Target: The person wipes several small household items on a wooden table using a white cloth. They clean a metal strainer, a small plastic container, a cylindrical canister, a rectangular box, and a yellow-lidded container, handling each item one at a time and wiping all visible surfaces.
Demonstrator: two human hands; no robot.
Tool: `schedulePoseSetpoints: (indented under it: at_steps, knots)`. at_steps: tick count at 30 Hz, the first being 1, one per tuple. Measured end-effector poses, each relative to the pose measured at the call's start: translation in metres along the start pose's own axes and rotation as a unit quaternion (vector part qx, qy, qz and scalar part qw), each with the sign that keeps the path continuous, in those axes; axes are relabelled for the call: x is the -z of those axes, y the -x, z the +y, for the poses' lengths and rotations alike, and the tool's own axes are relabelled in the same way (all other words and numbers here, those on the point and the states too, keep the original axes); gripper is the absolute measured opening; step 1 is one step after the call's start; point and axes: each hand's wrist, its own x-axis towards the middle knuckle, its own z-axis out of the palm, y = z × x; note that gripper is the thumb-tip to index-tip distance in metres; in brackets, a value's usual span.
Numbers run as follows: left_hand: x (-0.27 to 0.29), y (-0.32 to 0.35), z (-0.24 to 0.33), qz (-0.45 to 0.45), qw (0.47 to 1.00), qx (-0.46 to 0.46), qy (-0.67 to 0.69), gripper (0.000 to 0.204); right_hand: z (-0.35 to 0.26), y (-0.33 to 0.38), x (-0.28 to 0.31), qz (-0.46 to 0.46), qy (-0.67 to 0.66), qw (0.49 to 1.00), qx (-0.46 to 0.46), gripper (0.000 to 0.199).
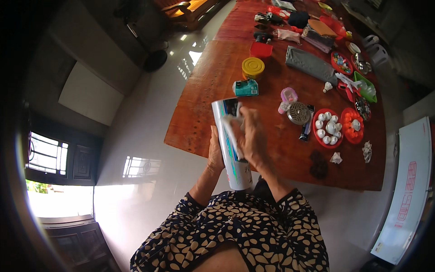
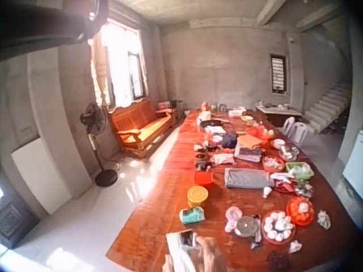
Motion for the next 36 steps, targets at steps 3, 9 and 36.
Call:
schedulePoseSetpoints:
  at_steps: [3, 9, 36]
  knots:
    - [-0.018, 0.018, -0.002, -0.061, 0.991, 0.082, 0.082, 0.056, 0.038, -0.016, 0.0, -0.017, -0.146, 0.984, -0.097, 0.03]
    - [-0.026, 0.022, -0.008, -0.051, 0.996, 0.024, 0.07, 0.055, 0.015, -0.013, 0.009, -0.008, -0.043, 0.998, -0.044, 0.03]
    - [-0.002, 0.028, 0.048, -0.178, 0.901, -0.229, -0.322, 0.08, -0.019, -0.023, 0.092, -0.271, -0.26, 0.926, 0.039, 0.009]
